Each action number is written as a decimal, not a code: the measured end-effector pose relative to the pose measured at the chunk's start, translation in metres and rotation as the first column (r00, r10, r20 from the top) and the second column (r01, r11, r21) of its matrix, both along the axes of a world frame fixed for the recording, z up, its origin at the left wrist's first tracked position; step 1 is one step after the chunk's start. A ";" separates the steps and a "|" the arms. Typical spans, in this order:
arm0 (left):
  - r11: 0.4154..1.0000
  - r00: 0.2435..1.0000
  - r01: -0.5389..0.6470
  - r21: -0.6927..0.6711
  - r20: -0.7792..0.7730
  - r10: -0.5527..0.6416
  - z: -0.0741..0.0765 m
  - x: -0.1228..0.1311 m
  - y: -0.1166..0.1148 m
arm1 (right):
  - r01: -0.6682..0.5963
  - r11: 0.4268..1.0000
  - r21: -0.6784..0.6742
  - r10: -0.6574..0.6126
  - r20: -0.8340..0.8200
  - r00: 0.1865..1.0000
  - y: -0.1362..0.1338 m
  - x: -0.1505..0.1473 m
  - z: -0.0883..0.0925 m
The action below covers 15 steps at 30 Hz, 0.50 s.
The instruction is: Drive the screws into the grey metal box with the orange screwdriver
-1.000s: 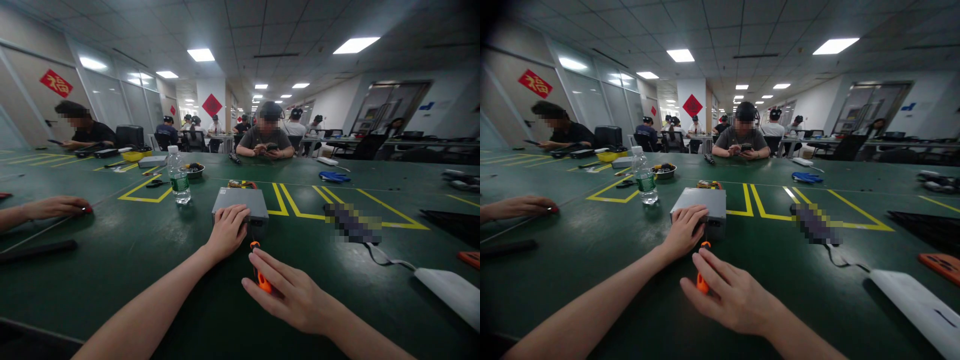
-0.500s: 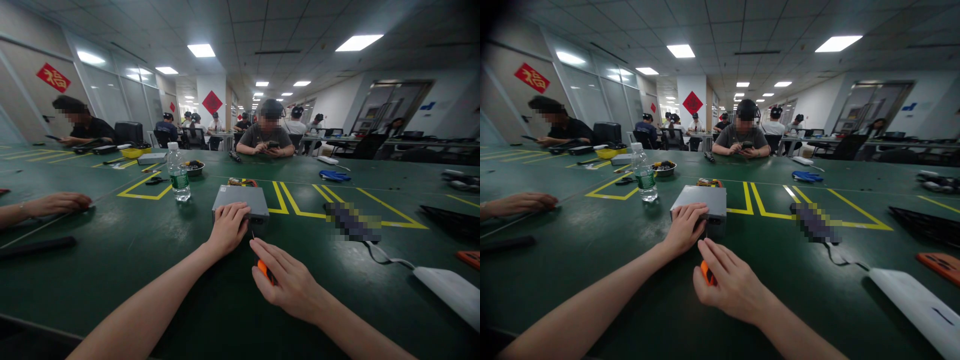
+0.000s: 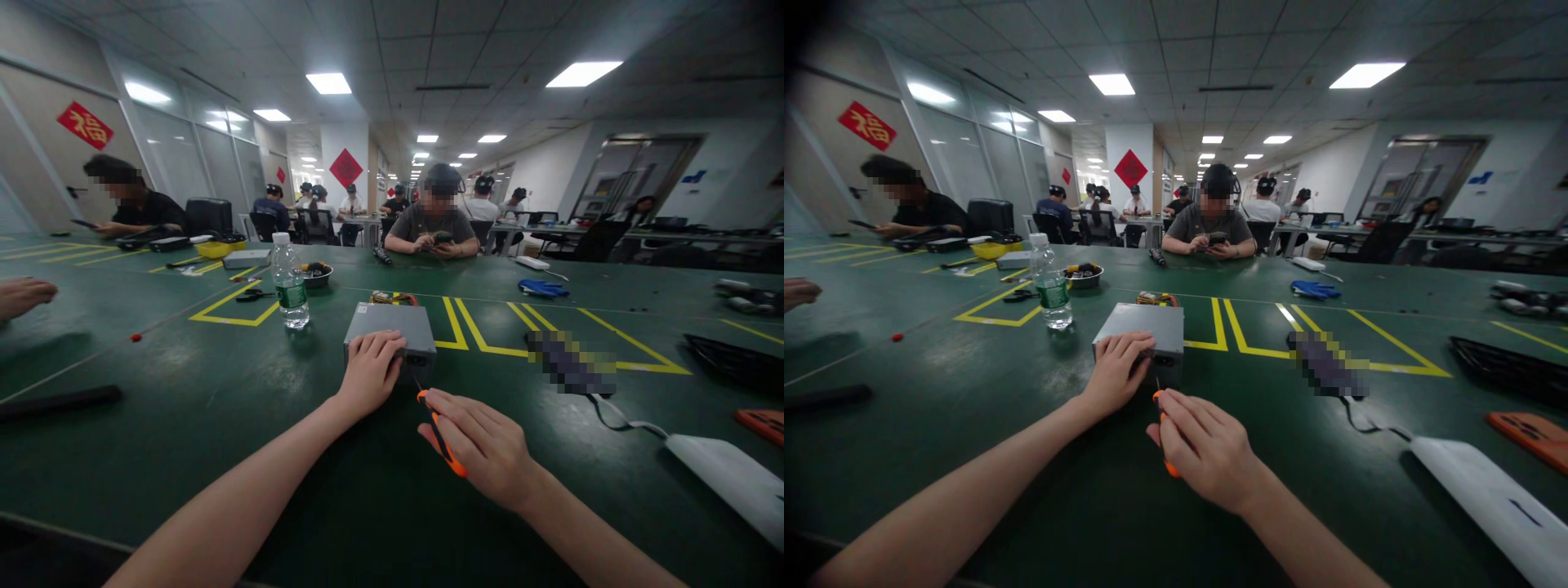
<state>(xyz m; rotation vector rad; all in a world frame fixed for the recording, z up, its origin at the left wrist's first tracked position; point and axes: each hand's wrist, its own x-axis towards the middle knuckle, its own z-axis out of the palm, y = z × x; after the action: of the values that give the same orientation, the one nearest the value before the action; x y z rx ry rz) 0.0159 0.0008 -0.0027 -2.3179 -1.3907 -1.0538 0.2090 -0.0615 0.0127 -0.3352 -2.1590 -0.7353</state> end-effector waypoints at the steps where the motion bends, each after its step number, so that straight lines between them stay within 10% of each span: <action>1: 1.000 1.000 -0.003 -0.001 0.000 0.003 0.000 0.000 0.000 | -0.014 1.000 -0.003 0.014 -0.003 1.000 -0.001 0.003 0.001; 15: 1.000 1.000 -0.006 -0.006 -0.009 0.006 0.002 -0.001 -0.002 | 0.048 0.999 0.017 -0.048 -0.001 0.999 0.000 0.028 0.003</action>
<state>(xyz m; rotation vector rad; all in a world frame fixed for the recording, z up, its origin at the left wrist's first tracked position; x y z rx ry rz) 0.0148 -0.0008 -0.0011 -2.3188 -1.3989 -1.0379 0.2371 -0.0615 0.0156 -0.3799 -2.1498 -0.7798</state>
